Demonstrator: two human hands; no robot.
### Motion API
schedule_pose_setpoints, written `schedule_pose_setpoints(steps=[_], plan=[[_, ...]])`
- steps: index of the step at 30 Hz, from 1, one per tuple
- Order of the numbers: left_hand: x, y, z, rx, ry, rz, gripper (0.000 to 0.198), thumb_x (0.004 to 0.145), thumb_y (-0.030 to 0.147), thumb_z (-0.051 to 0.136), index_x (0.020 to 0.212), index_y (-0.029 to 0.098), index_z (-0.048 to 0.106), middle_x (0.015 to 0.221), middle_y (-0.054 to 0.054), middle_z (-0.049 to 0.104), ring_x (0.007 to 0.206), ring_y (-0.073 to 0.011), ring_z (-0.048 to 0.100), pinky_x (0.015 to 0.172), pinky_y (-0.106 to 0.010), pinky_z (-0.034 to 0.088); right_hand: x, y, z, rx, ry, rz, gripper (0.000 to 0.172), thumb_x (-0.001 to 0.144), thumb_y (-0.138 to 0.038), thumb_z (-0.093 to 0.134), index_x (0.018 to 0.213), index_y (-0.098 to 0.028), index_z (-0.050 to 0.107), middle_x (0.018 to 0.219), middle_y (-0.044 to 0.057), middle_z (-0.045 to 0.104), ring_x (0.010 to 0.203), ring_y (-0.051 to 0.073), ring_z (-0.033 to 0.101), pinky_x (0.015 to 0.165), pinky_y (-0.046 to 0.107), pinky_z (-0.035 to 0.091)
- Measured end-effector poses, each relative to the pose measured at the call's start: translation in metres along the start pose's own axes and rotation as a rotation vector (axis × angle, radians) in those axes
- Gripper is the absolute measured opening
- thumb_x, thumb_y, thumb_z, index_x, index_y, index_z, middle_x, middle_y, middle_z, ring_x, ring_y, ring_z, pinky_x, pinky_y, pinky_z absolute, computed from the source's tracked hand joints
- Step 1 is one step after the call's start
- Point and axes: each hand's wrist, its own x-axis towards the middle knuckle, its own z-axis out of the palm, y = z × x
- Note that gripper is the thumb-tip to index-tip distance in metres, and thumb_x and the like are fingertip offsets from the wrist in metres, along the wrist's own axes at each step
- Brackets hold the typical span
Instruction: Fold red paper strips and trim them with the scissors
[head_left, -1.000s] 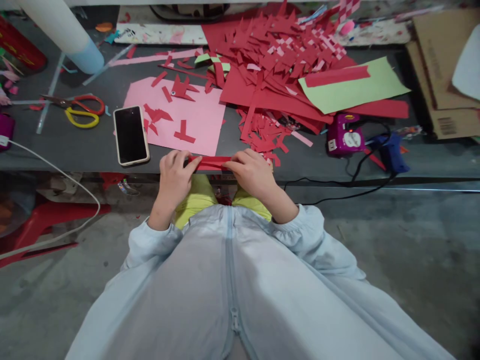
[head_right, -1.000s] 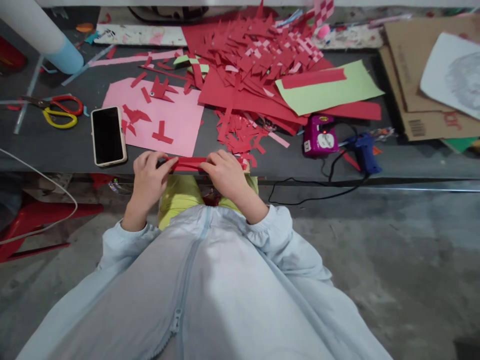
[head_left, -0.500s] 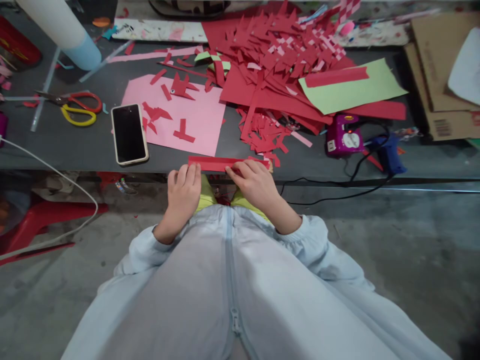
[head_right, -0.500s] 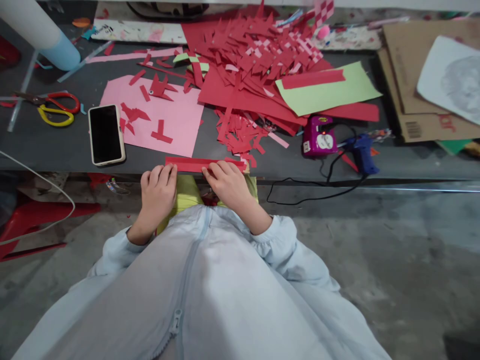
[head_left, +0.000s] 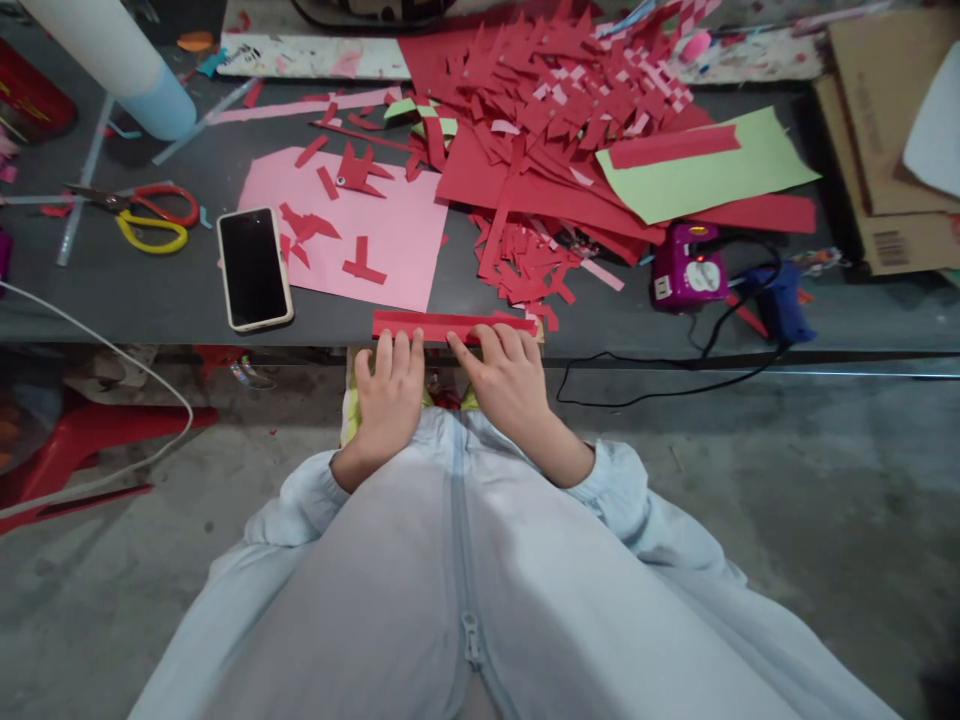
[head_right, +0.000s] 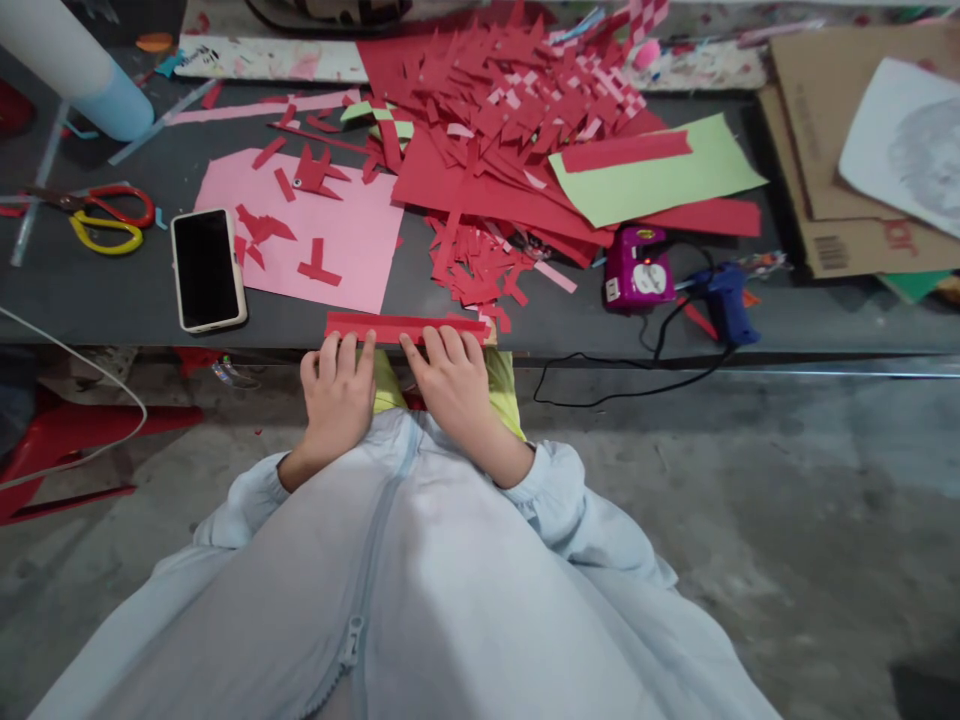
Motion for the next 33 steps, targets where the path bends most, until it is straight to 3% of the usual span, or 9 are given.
schedule_pose_setpoints(steps=[6, 19, 27, 33], plan=[[-0.001, -0.009, -0.008, 0.04, 0.019, -0.063, 0.051, 0.093, 0.017, 0.042, 0.143, 0.012, 0.047, 0.14, -0.021, 0.055, 0.139, -0.0351, 0.041, 0.106, -0.054, 0.035, -0.016, 0.02, 0.008, -0.05, 0.093, 0.001, 0.041, 0.094, -0.016, 0.046, 0.132, -0.025, 0.061, 0.121, 0.012, 0.063, 0.113, 0.025, 0.043, 0.099, 0.042, 0.031], [-0.004, -0.027, -0.011, 0.057, 0.095, -0.093, 0.049, 0.09, 0.018, 0.048, 0.139, 0.014, 0.052, 0.129, -0.021, 0.061, 0.137, -0.0367, 0.043, 0.103, -0.055, 0.036, -0.036, 0.057, 0.01, -0.009, 0.1, -0.001, 0.046, 0.087, -0.009, 0.051, 0.128, -0.028, 0.063, 0.121, 0.009, 0.066, 0.115, 0.024, 0.045, 0.094, 0.039, 0.033], [0.002, -0.025, -0.003, 0.013, 0.156, -0.067, 0.048, 0.091, 0.019, 0.045, 0.137, 0.009, 0.053, 0.133, -0.023, 0.059, 0.134, -0.0363, 0.046, 0.104, -0.054, 0.036, -0.022, 0.06, 0.015, 0.08, 0.245, -0.021, 0.03, 0.091, -0.016, 0.054, 0.115, -0.024, 0.069, 0.105, 0.007, 0.072, 0.106, 0.021, 0.05, 0.093, 0.037, 0.035], [0.013, -0.008, 0.002, -0.064, 0.107, 0.102, 0.053, 0.092, 0.019, 0.041, 0.145, 0.011, 0.045, 0.146, -0.018, 0.052, 0.136, -0.0308, 0.046, 0.111, -0.051, 0.033, 0.001, 0.067, 0.019, 0.136, 0.277, -0.046, 0.024, 0.092, -0.017, 0.055, 0.103, -0.026, 0.073, 0.098, 0.004, 0.073, 0.099, 0.02, 0.052, 0.091, 0.036, 0.035]])
